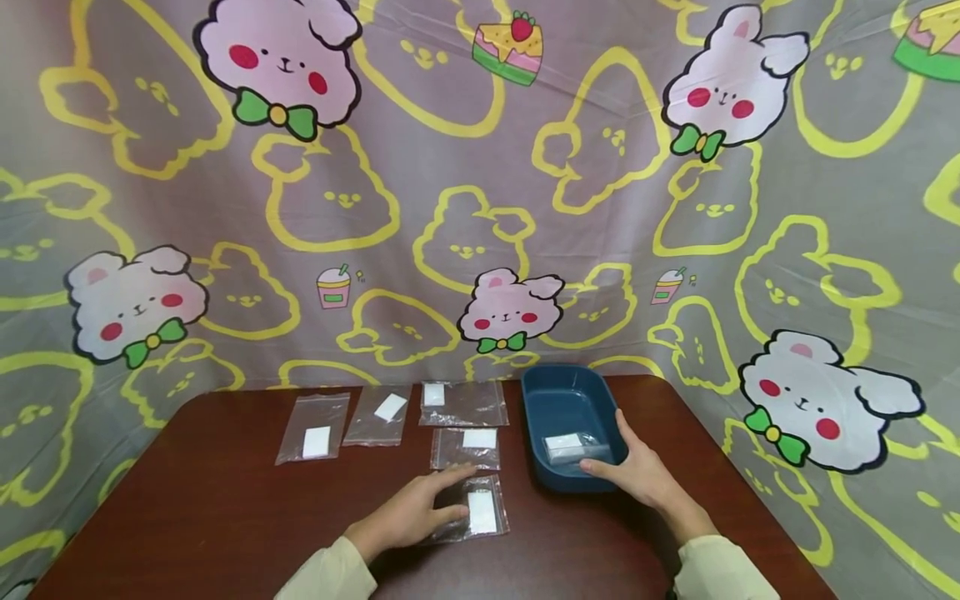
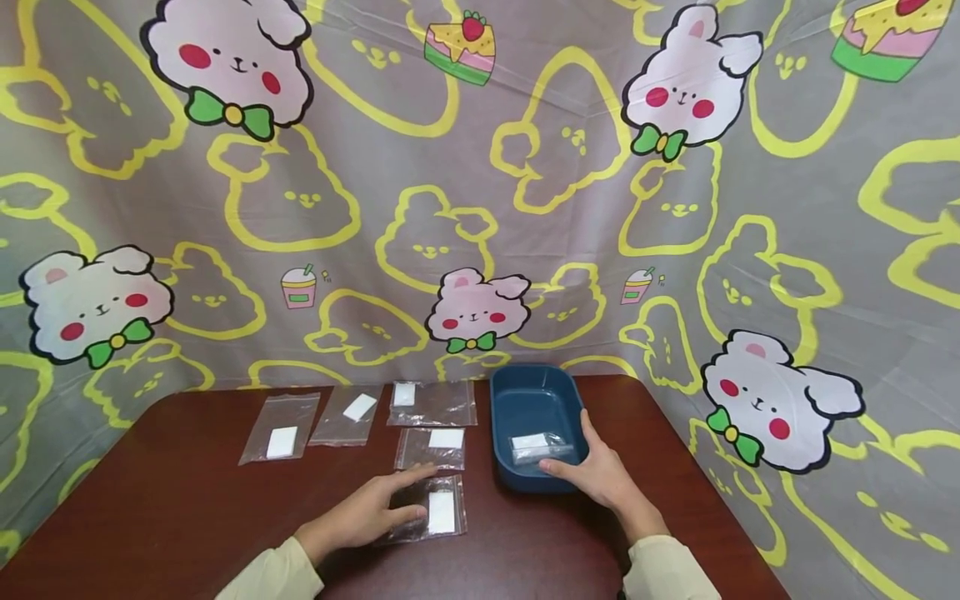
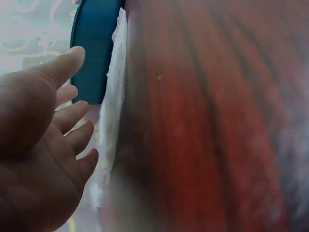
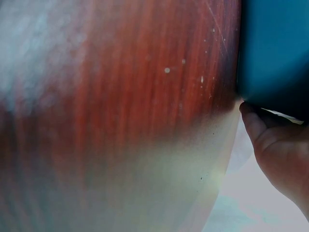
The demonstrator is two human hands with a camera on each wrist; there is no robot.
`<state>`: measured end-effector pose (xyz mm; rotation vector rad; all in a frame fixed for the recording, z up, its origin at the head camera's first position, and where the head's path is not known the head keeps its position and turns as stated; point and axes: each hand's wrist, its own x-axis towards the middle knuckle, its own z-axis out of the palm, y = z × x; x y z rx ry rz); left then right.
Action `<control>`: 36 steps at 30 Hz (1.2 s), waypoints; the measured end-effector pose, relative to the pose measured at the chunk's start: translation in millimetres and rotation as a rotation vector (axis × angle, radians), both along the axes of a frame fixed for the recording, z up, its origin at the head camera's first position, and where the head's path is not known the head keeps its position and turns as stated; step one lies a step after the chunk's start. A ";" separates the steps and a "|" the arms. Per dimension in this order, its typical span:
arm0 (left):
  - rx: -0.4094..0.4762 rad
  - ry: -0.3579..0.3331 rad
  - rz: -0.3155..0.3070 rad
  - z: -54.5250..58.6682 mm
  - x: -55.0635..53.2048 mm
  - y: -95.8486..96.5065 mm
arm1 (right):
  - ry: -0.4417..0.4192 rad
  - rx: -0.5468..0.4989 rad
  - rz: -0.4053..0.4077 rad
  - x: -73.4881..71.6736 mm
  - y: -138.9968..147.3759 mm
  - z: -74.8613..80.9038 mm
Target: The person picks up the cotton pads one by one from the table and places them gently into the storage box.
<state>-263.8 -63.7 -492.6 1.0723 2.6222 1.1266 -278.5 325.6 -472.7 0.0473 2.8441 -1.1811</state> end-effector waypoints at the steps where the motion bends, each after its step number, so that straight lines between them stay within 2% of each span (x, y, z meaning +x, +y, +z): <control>1: 0.002 -0.010 -0.003 -1.9 -1.0 -0.2 | 0.000 0.002 -0.001 -0.1 0.5 -0.2; 6: -0.018 -0.055 -0.010 -9.8 -2.6 -1.5 | -0.007 -0.002 0.003 -0.3 1.1 0.7; 19: -0.041 -0.039 -0.048 -16.0 -2.6 -2.3 | -0.007 0.004 0.001 1.0 0.1 2.1; 32: 0.019 0.016 0.001 -19.4 -1.0 -0.3 | -0.008 -0.005 -0.002 0.3 0.9 1.5; 36: 0.046 0.013 0.011 -20.4 -0.9 0.0 | -0.005 0.000 -0.002 0.1 1.4 0.0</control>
